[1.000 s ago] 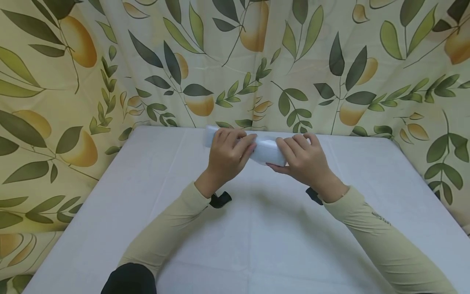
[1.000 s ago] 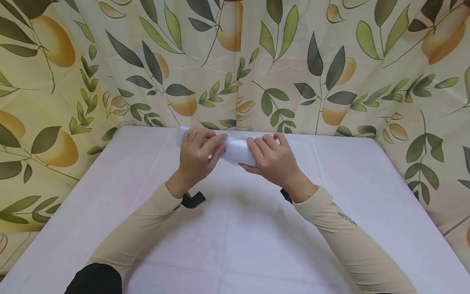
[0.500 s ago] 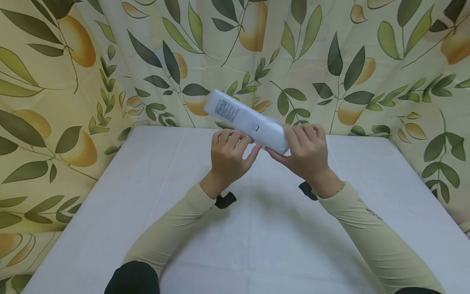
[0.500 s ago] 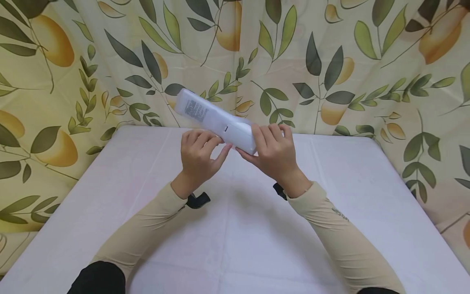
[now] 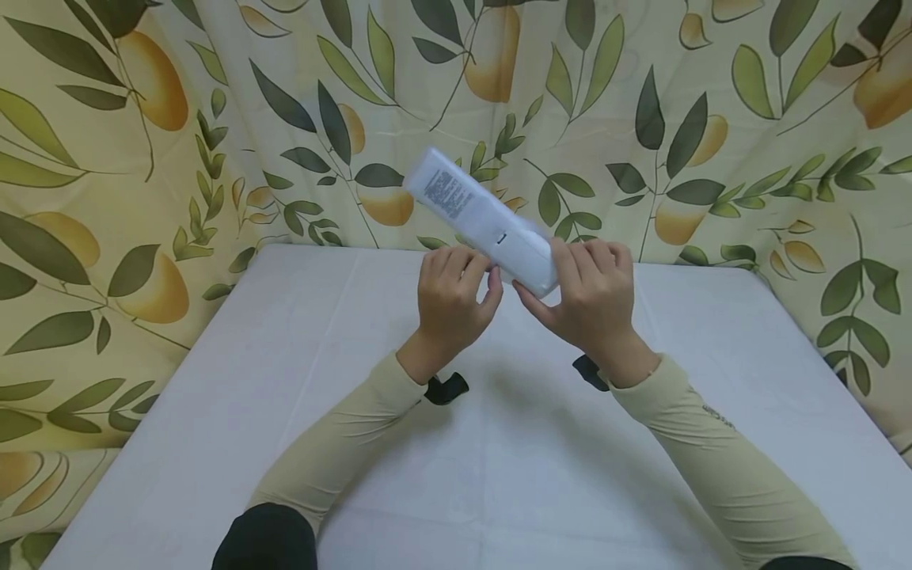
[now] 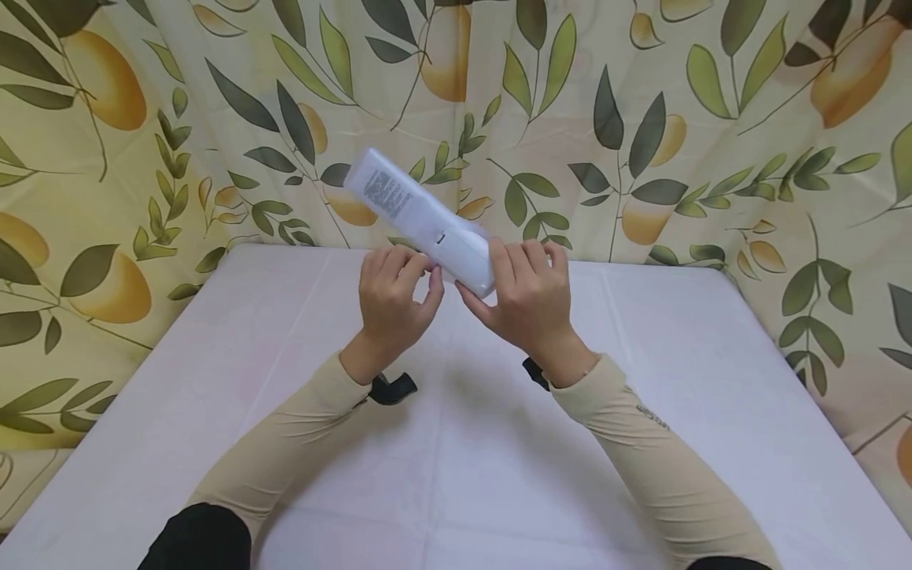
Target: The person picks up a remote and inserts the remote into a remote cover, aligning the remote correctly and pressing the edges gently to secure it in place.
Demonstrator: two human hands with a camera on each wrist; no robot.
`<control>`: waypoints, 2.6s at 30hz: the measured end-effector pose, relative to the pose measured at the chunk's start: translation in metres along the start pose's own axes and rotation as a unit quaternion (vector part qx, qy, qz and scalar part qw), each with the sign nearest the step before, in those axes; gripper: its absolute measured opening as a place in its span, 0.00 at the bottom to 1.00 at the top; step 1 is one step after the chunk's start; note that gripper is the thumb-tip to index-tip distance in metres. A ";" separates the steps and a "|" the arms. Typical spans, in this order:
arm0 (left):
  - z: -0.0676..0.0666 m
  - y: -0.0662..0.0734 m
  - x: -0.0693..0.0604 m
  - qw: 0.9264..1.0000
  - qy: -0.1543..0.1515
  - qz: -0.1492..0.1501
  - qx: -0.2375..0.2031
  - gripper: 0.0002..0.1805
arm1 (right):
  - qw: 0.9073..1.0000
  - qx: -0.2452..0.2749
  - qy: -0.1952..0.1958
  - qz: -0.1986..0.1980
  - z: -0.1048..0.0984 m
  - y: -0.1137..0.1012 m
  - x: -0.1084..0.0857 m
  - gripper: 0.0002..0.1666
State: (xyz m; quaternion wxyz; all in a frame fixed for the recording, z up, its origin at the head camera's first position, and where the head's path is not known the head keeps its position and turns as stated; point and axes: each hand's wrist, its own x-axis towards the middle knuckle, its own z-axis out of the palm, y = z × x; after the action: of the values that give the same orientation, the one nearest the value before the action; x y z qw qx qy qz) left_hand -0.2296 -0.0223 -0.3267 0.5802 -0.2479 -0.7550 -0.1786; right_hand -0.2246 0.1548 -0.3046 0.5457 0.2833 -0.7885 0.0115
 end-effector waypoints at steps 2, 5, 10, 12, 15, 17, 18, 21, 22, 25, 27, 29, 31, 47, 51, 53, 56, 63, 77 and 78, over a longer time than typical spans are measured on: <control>0.001 0.002 0.001 1.000 -0.003 -0.007 -0.009 0.05 | 1.000 -0.002 0.003 0.011 0.000 -0.001 0.000 0.35; 0.001 0.005 0.002 1.000 -0.012 -0.006 -0.018 0.05 | 1.000 0.002 0.001 0.028 -0.001 -0.002 -0.001 0.35; 0.001 0.006 0.003 0.999 -0.028 0.020 -0.022 0.04 | 0.999 0.005 -0.002 0.050 -0.002 -0.002 -0.001 0.34; 0.000 0.007 0.004 0.999 -0.034 0.032 -0.021 0.03 | 0.998 0.005 -0.001 0.055 -0.002 -0.002 -0.001 0.34; -0.002 0.007 0.003 0.998 -0.044 0.049 -0.018 0.03 | 0.998 0.005 -0.001 0.060 -0.002 -0.001 0.000 0.34; -0.002 0.007 0.003 0.997 -0.048 0.058 -0.017 0.03 | 0.998 0.005 -0.002 0.059 -0.002 -0.001 0.001 0.34; -0.002 0.007 0.002 0.997 -0.049 0.062 -0.017 0.04 | 0.998 0.003 -0.003 0.059 -0.003 -0.001 0.002 0.34; -0.001 0.005 0.000 0.997 -0.045 0.066 -0.020 0.04 | 0.999 -0.001 -0.005 0.053 -0.002 -0.001 0.002 0.35; 0.000 0.004 0.000 0.997 -0.043 0.063 -0.023 0.04 | 0.999 -0.001 -0.006 0.048 -0.002 -0.001 0.002 0.35; 0.000 -0.001 -0.002 0.998 -0.033 0.053 -0.026 0.05 | 0.999 -0.002 -0.009 0.035 -0.002 0.000 0.003 0.37; -0.001 -0.005 -0.002 0.998 -0.030 0.052 -0.018 0.08 | 1.000 -0.002 -0.008 0.026 -0.002 0.001 0.003 0.38; -0.003 -0.009 -0.002 0.998 -0.027 0.063 -0.005 0.10 | 1.000 -0.001 -0.006 0.020 -0.003 0.002 0.003 0.38; -0.005 -0.014 -0.001 0.996 -0.022 0.083 0.012 0.13 | 1.000 0.000 -0.005 0.014 -0.004 0.003 0.002 0.37; -0.009 -0.043 0.004 0.972 -0.074 0.183 0.128 0.21 | 0.996 0.067 -0.051 -0.043 -0.007 0.016 -0.014 0.45; -0.007 -0.043 0.001 0.970 -0.082 0.188 0.129 0.21 | 0.992 0.099 -0.077 -0.032 -0.008 0.018 -0.017 0.46; -0.007 -0.042 -0.001 0.970 -0.074 0.193 0.130 0.20 | 0.990 0.111 -0.086 -0.029 -0.008 0.019 -0.017 0.46; -0.006 -0.042 -0.003 0.968 -0.058 0.201 0.137 0.19 | 0.988 0.116 -0.094 -0.038 -0.009 0.021 -0.018 0.45; -0.005 -0.044 -0.005 0.970 -0.047 0.194 0.139 0.18 | 0.986 0.066 -0.101 -0.115 -0.011 0.026 -0.017 0.39; 0.001 -0.046 -0.012 0.978 -0.120 0.146 0.086 0.14 | 0.982 0.016 -0.122 -0.145 -0.011 0.021 -0.018 0.37; 0.001 -0.046 -0.012 0.979 -0.123 0.144 0.081 0.15 | 0.983 0.021 -0.116 -0.139 -0.011 0.021 -0.019 0.36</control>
State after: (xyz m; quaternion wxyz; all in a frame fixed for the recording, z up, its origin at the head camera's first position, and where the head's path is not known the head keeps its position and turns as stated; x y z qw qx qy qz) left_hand -0.2549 -0.0608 -0.3379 0.5210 -0.3261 -0.7888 0.0003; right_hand -0.2204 0.1844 -0.3108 0.4411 0.4009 -0.7989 -0.0811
